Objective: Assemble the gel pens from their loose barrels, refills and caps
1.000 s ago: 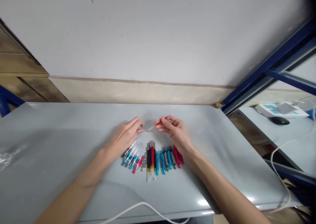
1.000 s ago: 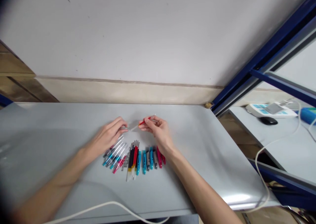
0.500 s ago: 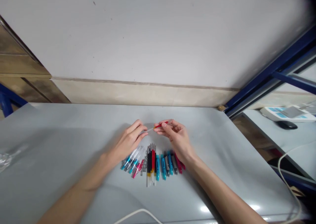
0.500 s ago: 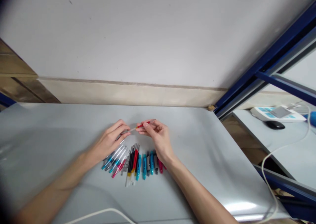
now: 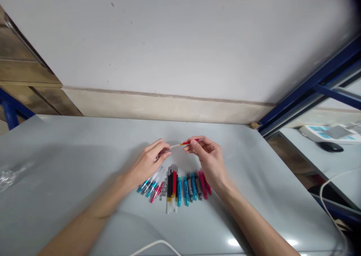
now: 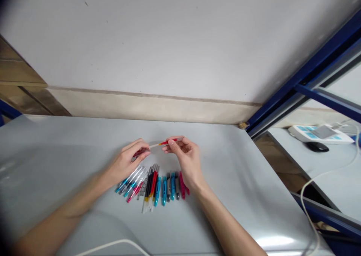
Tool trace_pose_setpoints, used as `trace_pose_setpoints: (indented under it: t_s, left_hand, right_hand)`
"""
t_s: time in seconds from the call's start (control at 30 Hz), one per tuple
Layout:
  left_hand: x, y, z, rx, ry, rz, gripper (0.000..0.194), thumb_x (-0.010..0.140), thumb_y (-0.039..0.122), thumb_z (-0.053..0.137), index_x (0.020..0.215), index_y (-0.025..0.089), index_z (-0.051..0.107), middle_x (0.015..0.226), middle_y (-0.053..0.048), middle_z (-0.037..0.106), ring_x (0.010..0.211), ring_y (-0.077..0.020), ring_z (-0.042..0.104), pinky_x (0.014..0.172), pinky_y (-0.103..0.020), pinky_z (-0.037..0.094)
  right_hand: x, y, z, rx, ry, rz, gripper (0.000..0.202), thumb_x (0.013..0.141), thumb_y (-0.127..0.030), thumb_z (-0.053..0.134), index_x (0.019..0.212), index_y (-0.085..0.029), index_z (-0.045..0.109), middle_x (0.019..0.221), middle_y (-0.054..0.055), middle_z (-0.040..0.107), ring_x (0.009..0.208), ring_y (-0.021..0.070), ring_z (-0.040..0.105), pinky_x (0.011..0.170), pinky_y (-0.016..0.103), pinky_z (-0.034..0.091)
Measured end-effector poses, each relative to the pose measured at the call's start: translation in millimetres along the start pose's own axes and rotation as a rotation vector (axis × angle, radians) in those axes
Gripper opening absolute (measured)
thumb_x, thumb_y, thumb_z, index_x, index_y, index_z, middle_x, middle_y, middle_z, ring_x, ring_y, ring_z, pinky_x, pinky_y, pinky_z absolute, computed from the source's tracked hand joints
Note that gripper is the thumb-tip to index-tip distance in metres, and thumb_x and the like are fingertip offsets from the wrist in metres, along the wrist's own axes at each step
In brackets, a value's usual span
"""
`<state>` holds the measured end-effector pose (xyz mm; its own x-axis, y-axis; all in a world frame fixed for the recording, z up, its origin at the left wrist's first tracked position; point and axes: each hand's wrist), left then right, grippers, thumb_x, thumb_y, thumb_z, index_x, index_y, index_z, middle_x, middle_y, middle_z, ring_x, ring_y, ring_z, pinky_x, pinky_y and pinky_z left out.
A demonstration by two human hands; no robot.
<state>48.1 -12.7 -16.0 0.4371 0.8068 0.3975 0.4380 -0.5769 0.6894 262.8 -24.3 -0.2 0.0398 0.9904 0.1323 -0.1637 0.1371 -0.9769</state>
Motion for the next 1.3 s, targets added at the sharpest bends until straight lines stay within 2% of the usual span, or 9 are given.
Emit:
trace_pose_setpoints:
  t_s: [0.1,0.27,0.37,0.47,0.6,0.9,1.1,1.2,1.3]
  left_hand:
    - [-1,-1,1.5,0.005,0.017,0.002,0.011,0.104,0.026,0.049,0.102,0.02,0.058,0.092,-0.001,0.056,0.076,-0.0111,0.054,0.069,-0.024,0.042]
    - [-2,-1,4.4,0.011,-0.002,0.019,0.011,0.104,0.027,0.051,0.101,0.021,0.059,0.092,-0.001,0.06,0.079,-0.012,0.058,0.073,-0.026,0.044]
    - [-2,-1,4.6,0.022,-0.015,0.02,0.011,0.104,0.026,0.05,0.103,0.022,0.06,0.094,-0.001,0.061,0.082,-0.0126,0.06,0.075,-0.026,0.046]
    - [-2,-1,3.4,0.053,-0.011,0.016,0.013,0.104,0.027,0.049,0.102,0.021,0.06,0.093,-0.001,0.061,0.081,-0.0129,0.059,0.076,-0.027,0.046]
    - [0,1,1.6,0.089,-0.014,0.026,0.014,0.104,0.029,0.05,0.099,0.02,0.06,0.091,-0.001,0.06,0.078,-0.0124,0.058,0.074,-0.026,0.045]
    - [-3,3,0.4,0.183,-0.029,0.051,0.016,0.105,0.021,0.044,0.101,0.019,0.059,0.091,-0.002,0.059,0.074,-0.012,0.057,0.071,-0.025,0.045]
    - [-4,5,2.5,0.304,-0.042,0.097,0.023,0.105,0.019,0.04,0.11,0.022,0.062,0.094,-0.002,0.06,0.071,-0.0117,0.057,0.067,-0.025,0.042]
    - [-3,6,1.1,0.288,-0.012,0.061,0.022,0.106,0.023,0.041,0.105,0.022,0.063,0.091,-0.001,0.059,0.074,-0.0122,0.058,0.069,-0.025,0.042]
    - [-2,5,0.4,0.263,0.017,-0.004,0.023,0.106,0.025,0.041,0.106,0.022,0.063,0.092,-0.001,0.061,0.076,-0.0126,0.058,0.071,-0.025,0.042]
  right_hand:
    - [1,-2,-1,-0.021,-0.013,-0.011,0.019,0.09,-0.037,0.073,0.092,-0.018,0.074,0.088,0.006,0.074,0.079,0.0188,0.071,0.083,0.037,0.058]
    - [-4,-4,5,-0.113,-0.139,0.018,0.018,0.088,-0.038,0.074,0.09,-0.02,0.076,0.085,0.005,0.075,0.079,0.0186,0.07,0.082,0.036,0.056]
    - [-8,-2,10,-0.118,-0.212,0.079,0.025,0.084,-0.039,0.078,0.103,-0.022,0.076,0.089,0.004,0.076,0.083,0.0189,0.07,0.083,0.035,0.056]
    - [-8,2,10,-0.063,-0.162,0.107,0.03,0.084,-0.039,0.079,0.108,-0.022,0.072,0.089,0.004,0.076,0.083,0.0182,0.07,0.083,0.034,0.056]
    - [-5,3,8,-0.045,-0.111,0.087,0.02,0.088,-0.038,0.073,0.094,-0.019,0.071,0.084,0.006,0.076,0.08,0.0182,0.07,0.079,0.033,0.056]
    - [-10,-1,11,-0.266,-0.111,0.028,0.019,0.088,-0.037,0.071,0.085,-0.019,0.07,0.073,0.002,0.069,0.066,0.0149,0.063,0.06,0.027,0.049]
    - [-10,-3,10,-0.314,-0.118,0.046,0.023,0.089,-0.041,0.069,0.085,-0.018,0.07,0.07,0.002,0.068,0.064,0.0151,0.06,0.062,0.028,0.047]
    - [-11,-1,9,-0.384,-0.115,0.044,0.024,0.089,-0.043,0.07,0.093,-0.019,0.073,0.07,0.001,0.066,0.063,0.0151,0.055,0.061,0.029,0.044]
    - [-15,3,11,-0.568,-0.151,-0.028,0.015,0.088,-0.034,0.073,0.096,-0.021,0.074,0.072,-0.001,0.064,0.065,0.0152,0.052,0.064,0.03,0.042]
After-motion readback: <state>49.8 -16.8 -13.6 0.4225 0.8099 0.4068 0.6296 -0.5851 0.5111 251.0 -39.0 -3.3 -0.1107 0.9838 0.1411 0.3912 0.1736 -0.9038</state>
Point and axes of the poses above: each hand's wrist, its own x-axis towards the middle knuckle, its own z-axis out of the palm, y = z × x
